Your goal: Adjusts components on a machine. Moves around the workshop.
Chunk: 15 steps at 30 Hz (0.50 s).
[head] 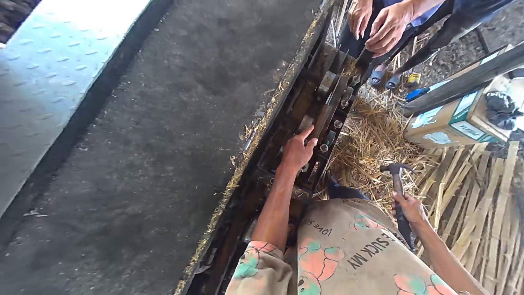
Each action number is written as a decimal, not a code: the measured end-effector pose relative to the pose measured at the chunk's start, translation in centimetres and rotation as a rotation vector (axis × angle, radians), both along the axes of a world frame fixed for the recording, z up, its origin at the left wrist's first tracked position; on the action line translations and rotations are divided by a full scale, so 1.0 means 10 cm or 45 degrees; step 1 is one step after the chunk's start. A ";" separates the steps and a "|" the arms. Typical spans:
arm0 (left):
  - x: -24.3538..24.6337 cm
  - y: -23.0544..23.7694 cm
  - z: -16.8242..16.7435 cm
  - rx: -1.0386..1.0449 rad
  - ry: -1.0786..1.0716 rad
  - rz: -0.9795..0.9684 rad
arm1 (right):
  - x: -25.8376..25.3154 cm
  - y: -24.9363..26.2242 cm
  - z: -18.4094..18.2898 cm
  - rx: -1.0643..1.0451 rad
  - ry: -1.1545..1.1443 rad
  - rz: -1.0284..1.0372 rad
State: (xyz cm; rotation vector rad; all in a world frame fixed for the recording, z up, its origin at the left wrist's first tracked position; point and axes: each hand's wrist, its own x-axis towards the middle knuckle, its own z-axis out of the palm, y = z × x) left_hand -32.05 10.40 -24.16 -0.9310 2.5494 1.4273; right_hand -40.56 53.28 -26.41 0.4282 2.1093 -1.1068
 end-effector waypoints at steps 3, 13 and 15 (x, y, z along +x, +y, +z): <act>-0.10 -0.03 0.06 -0.041 -0.126 -0.096 | 0.01 -0.10 0.09 -0.103 0.068 -0.012; -0.12 -0.04 0.12 -0.092 -0.153 -0.249 | 0.16 -0.79 0.30 -0.489 0.012 -0.006; -0.11 -0.02 0.11 -0.070 -0.150 -0.224 | 0.20 -0.88 0.32 -0.532 0.005 0.013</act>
